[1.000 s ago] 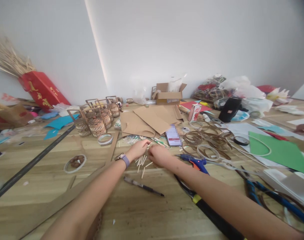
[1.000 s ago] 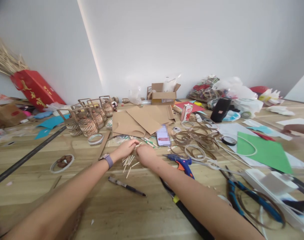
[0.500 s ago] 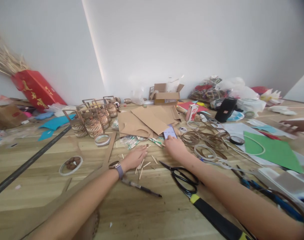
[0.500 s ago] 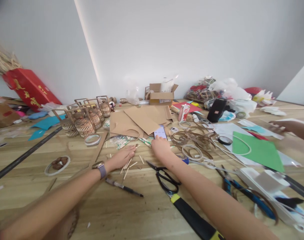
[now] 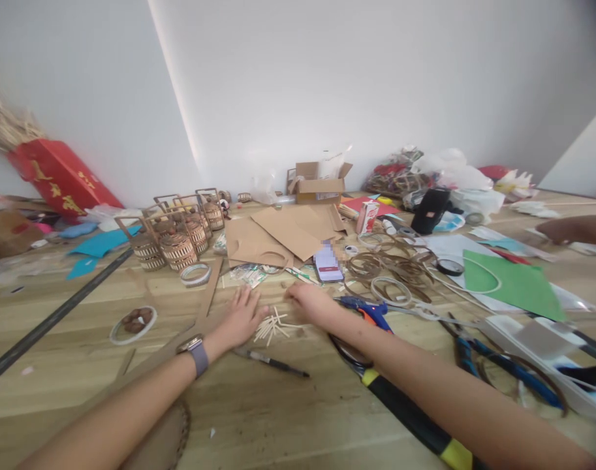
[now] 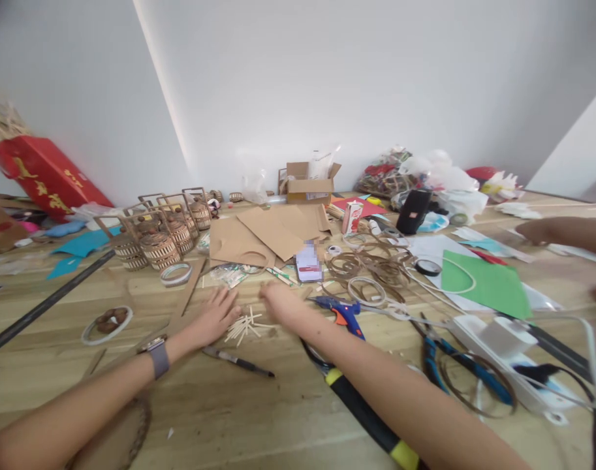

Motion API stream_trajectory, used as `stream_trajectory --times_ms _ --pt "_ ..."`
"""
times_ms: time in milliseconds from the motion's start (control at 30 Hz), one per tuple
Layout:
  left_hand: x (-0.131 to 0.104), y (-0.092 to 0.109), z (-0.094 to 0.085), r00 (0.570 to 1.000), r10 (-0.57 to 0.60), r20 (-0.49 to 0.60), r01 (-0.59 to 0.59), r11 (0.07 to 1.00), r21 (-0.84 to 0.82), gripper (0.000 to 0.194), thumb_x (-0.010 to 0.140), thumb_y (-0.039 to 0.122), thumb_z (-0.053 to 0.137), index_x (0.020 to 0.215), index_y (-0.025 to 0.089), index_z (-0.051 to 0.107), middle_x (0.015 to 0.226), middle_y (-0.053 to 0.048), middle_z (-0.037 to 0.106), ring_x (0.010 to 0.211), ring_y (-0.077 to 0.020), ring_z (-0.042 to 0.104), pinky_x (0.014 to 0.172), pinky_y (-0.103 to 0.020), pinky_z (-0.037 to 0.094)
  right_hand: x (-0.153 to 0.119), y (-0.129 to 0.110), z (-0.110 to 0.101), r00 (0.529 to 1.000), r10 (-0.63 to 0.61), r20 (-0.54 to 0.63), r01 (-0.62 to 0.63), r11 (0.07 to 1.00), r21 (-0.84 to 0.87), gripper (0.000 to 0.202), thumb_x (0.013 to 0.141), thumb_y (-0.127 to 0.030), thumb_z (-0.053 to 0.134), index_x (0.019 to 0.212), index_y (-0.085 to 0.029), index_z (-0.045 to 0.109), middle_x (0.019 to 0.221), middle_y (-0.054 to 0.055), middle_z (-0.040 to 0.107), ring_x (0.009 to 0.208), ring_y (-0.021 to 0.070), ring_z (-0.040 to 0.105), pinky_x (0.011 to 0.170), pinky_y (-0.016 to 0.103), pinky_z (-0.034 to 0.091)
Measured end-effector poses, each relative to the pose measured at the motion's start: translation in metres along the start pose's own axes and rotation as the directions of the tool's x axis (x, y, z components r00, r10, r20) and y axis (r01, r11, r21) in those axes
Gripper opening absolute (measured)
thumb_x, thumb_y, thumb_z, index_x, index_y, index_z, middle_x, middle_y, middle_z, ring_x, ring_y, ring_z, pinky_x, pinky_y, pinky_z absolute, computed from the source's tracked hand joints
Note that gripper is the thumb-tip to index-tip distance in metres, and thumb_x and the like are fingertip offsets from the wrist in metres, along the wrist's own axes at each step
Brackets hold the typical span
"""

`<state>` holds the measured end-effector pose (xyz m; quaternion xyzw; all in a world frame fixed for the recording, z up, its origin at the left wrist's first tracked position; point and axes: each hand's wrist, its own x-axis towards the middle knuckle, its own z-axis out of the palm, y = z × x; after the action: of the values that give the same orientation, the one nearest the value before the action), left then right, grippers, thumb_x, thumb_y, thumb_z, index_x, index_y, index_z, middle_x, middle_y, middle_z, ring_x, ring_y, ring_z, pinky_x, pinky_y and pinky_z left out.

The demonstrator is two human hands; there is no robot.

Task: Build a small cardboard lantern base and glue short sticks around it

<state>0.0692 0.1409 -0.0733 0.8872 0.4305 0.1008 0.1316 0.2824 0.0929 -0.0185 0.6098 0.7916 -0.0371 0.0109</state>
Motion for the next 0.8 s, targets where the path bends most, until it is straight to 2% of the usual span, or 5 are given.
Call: stream_trajectory --times_ms 133,300,400,633,800 --pt "0.005 0.006 0.012 0.999 0.004 0.038 -0.004 1.000 0.023 0.065 0.099 0.056 0.030 0.149 0.015 0.036 0.158 -0.023 0.029 0.147 -0.0412 0.019 0.112 -0.061 0.026 -0.013 0.055 -0.019 0.983 0.183 -0.012 -0.183 0.972 -0.144 0.031 0.094 -0.034 0.061 0.120 -0.015 0.061 0.122 0.011 0.062 0.104 0.0222 0.063 0.089 0.043 0.054" --pt "0.003 0.029 0.011 0.990 0.113 0.087 -0.118 0.992 0.050 0.066 0.100 0.059 0.024 0.154 0.022 0.030 0.163 -0.016 0.017 0.149 -0.0418 0.008 0.114 -0.063 0.020 -0.023 0.088 -0.022 0.976 0.215 0.024 -0.202 0.946 -0.254 0.031 0.094 -0.034 0.061 0.120 -0.016 0.060 0.123 0.009 0.062 0.106 0.0228 0.063 0.090 0.045 0.053" --pt "0.000 0.035 0.007 0.959 0.225 0.171 -0.237 0.970 0.051 0.058 0.101 0.056 0.026 0.152 0.030 0.034 0.163 -0.008 0.021 0.150 -0.0356 0.015 0.117 -0.057 0.018 -0.024 0.073 -0.020 0.985 0.169 0.024 -0.157 0.952 -0.261 0.029 0.094 -0.033 0.061 0.118 -0.016 0.062 0.123 0.010 0.062 0.108 0.0232 0.062 0.092 0.046 0.052" --pt "-0.014 0.021 -0.001 0.911 0.310 0.273 -0.334 0.942 0.043 0.057 0.103 0.054 0.020 0.155 0.029 0.025 0.163 -0.006 0.020 0.150 -0.0286 0.015 0.120 -0.049 0.015 -0.035 -0.005 -0.003 0.993 -0.038 0.108 0.048 0.994 -0.097 0.020 0.095 -0.032 0.059 0.105 -0.016 0.066 0.108 0.006 0.068 0.099 0.0195 0.065 0.089 0.042 0.053" --pt "-0.026 0.012 -0.006 0.910 0.317 0.268 -0.341 0.939 0.049 0.058 0.103 0.052 0.024 0.154 0.024 0.029 0.162 -0.013 0.020 0.150 -0.0326 0.016 0.119 -0.052 0.019 -0.041 -0.018 0.012 0.992 0.000 0.123 0.003 1.000 -0.020 0.021 0.096 -0.032 0.059 0.104 -0.014 0.065 0.106 0.006 0.068 0.096 0.0189 0.066 0.087 0.040 0.054"
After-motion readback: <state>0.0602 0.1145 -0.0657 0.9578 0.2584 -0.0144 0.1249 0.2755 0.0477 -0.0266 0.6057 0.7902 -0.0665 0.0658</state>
